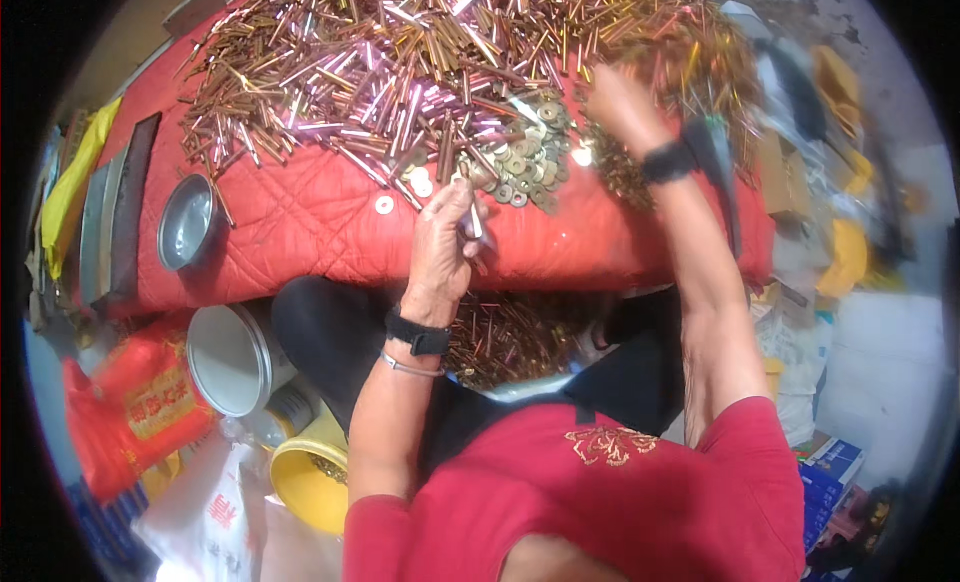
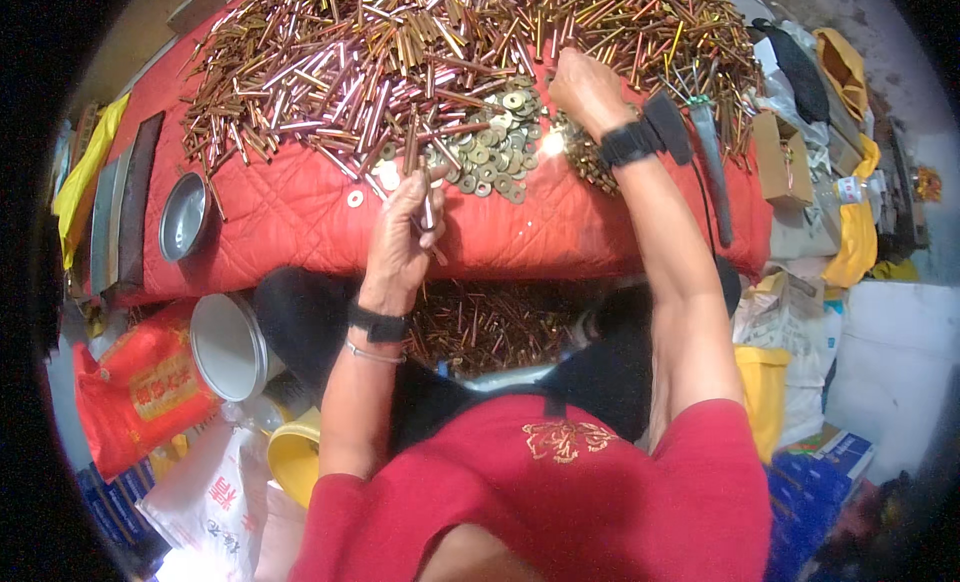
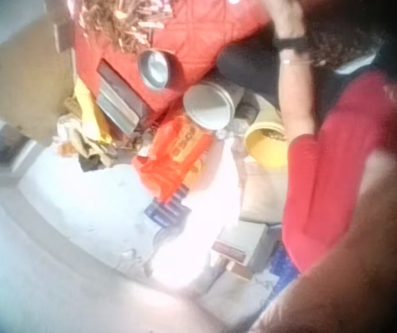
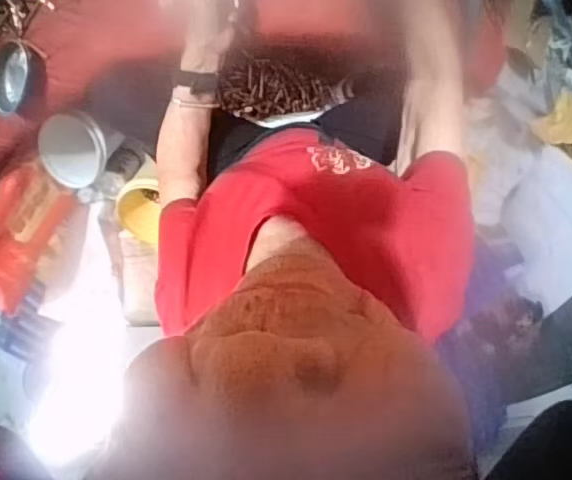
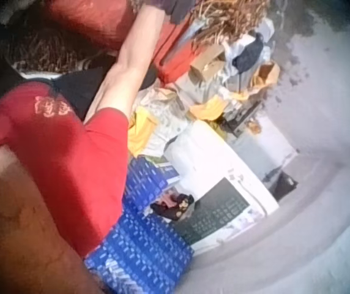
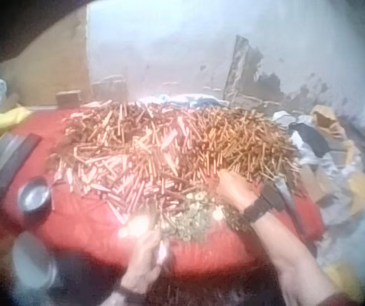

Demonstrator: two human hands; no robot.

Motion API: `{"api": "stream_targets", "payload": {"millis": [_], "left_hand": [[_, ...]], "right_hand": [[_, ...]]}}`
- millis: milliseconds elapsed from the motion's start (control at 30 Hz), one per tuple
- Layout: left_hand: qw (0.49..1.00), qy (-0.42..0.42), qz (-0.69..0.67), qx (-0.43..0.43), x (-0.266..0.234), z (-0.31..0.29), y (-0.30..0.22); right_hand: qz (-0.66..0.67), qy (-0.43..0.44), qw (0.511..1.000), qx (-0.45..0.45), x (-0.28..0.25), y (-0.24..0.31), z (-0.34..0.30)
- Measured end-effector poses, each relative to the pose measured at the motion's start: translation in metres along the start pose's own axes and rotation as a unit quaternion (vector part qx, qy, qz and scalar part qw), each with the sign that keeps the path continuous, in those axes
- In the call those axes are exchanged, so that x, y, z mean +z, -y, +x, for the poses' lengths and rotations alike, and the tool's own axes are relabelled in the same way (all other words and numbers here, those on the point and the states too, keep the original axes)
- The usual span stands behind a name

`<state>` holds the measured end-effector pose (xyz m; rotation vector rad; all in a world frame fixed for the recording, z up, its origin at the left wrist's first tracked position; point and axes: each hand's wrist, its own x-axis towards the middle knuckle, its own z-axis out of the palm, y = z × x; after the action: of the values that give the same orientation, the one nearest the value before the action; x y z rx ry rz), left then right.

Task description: Assembling small metal pins and washers on a work surface.

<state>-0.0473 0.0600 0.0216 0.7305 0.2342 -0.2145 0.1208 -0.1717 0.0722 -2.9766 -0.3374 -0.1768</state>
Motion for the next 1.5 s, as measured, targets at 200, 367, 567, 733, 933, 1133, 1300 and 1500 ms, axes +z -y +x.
{"api": "stream_targets", "payload": {"millis": [200, 367, 567, 733, 933, 1133, 1300, 1500], "left_hand": [[0.999, -0.007, 0.024, -0.020, 0.005, -0.005, 0.004], [0.983, 0.054, 0.170, -0.040, 0.020, -0.006, 0.012], [0.868, 0.092, 0.469, 0.135, 0.015, 0.023, 0.043], [0.841, 0.160, 0.506, 0.105, 0.015, 0.019, 0.048], [0.907, 0.086, 0.407, 0.075, 0.011, 0.010, 0.030], [0.981, 0.047, 0.188, -0.026, 0.009, -0.005, 0.009], [0.998, 0.047, 0.041, -0.002, -0.002, 0.000, 0.013], [0.999, 0.046, -0.003, -0.005, 0.000, -0.003, 0.013]], "right_hand": [[0.064, -0.107, 0.985, -0.116, -0.003, 0.027, -0.117], [0.040, -0.106, 0.992, -0.062, 0.027, 0.034, -0.131], [0.149, -0.025, 0.987, 0.056, 0.016, 0.033, -0.115], [0.393, -0.058, 0.914, 0.078, 0.002, 0.005, -0.141], [0.271, -0.025, 0.962, -0.009, -0.014, 0.000, -0.177], [0.245, -0.001, 0.965, -0.095, -0.009, 0.018, -0.185], [0.146, -0.036, 0.978, -0.146, -0.003, 0.035, -0.176], [-0.042, 0.067, 0.982, -0.169, -0.013, 0.041, -0.160]]}}
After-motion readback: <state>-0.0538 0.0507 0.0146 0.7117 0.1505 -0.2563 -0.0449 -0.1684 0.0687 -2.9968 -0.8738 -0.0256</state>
